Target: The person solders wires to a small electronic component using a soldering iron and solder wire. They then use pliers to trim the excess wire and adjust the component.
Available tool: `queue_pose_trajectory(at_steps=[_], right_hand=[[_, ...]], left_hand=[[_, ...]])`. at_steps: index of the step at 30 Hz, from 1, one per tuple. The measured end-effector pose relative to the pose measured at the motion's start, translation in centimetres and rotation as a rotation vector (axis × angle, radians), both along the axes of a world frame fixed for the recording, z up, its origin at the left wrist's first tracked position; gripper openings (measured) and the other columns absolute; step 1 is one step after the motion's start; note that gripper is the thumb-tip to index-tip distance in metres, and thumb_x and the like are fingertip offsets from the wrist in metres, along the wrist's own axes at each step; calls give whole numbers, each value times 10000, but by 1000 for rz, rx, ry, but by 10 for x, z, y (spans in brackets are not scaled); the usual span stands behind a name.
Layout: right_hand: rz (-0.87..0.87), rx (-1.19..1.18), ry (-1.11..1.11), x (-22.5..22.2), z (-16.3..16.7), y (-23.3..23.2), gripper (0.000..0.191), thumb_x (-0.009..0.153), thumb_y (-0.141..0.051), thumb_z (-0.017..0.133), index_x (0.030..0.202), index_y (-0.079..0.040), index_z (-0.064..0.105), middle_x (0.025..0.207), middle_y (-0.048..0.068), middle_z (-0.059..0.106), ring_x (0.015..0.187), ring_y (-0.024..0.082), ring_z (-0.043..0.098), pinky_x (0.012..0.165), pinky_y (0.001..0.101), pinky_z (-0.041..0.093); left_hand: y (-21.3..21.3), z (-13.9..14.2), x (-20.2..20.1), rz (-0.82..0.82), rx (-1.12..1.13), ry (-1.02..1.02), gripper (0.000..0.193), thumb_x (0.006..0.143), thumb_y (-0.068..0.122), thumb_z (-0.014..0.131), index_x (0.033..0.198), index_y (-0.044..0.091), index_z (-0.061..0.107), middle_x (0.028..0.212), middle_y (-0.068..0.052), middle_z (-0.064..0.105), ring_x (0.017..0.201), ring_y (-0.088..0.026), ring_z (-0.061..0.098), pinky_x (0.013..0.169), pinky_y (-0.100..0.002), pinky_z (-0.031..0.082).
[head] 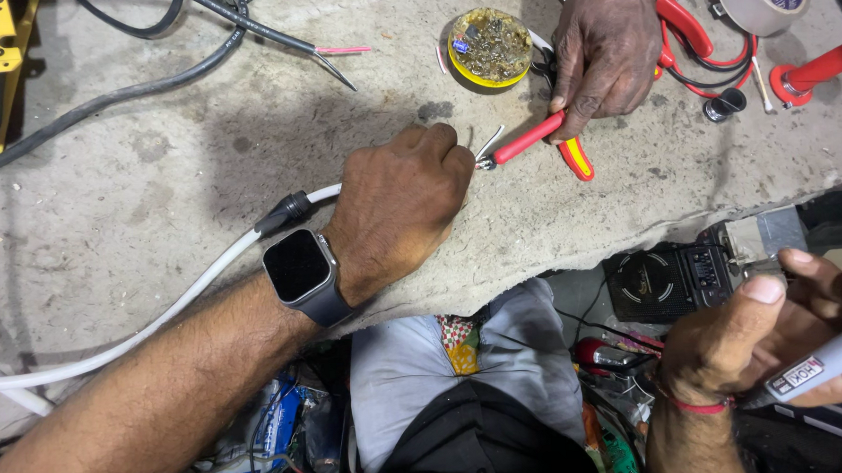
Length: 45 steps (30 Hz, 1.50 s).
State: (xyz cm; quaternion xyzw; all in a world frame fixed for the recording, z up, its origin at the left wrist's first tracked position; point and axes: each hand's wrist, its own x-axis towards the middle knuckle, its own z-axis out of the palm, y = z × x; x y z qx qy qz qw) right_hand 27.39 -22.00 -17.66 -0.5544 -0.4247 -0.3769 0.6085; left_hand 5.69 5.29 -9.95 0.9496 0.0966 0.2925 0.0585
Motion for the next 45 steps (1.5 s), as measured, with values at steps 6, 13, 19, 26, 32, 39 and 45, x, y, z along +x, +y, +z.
queue_pose_trajectory(at_steps=[6,13,19,26,32,39,45], right_hand=[[-64,-60,2,-3,-28,-27,696,934,20,618,1533,-33,268,1397,173,435,990,314,553,813,400,540],[33,37,92,-2,-39,-26,731,973,-20,676,1501,-12,170,1464,202,373,1053,304,590,900,382,565],[156,-238,-108,-4,1,-10,793,946,72,694,1508,-117,169,1488,166,359,1068,313,602,893,376,577],[286,-428,-225,-23,56,84,944,933,76,822,1610,-188,218,1500,58,262,1282,202,514,920,368,649],[280,-814,-374,-22,83,131,829,935,54,825,1559,-158,322,1401,173,414,1154,326,643,822,397,631],[350,-854,-411,-12,84,142,825,877,59,825,1518,-172,360,1325,198,513,1023,368,695,781,426,599],[398,-717,-486,-6,93,140,793,923,94,832,1491,-171,346,1303,167,466,1057,309,699,821,386,616]], left_hand=[[0,0,0,0,-3,0,87,811,113,677,856,43,651,879,-94,631,841,-279,661,548,-430,530],[0,-1,0,-5,-7,-13,95,815,123,671,865,44,653,881,-92,628,849,-281,662,559,-432,532],[0,-1,0,-4,-9,6,92,812,121,668,862,45,653,888,-93,630,860,-286,664,571,-439,536],[-2,2,0,19,1,8,79,840,114,663,865,39,653,880,-91,628,862,-287,663,567,-443,532],[-1,2,1,20,-10,30,79,820,114,665,849,42,650,875,-94,626,861,-287,664,568,-440,538],[0,3,2,18,-22,42,78,814,113,668,853,48,647,893,-89,629,894,-289,666,579,-444,545],[0,4,2,15,-46,37,79,811,109,666,853,47,640,896,-89,631,905,-287,667,591,-443,550]])
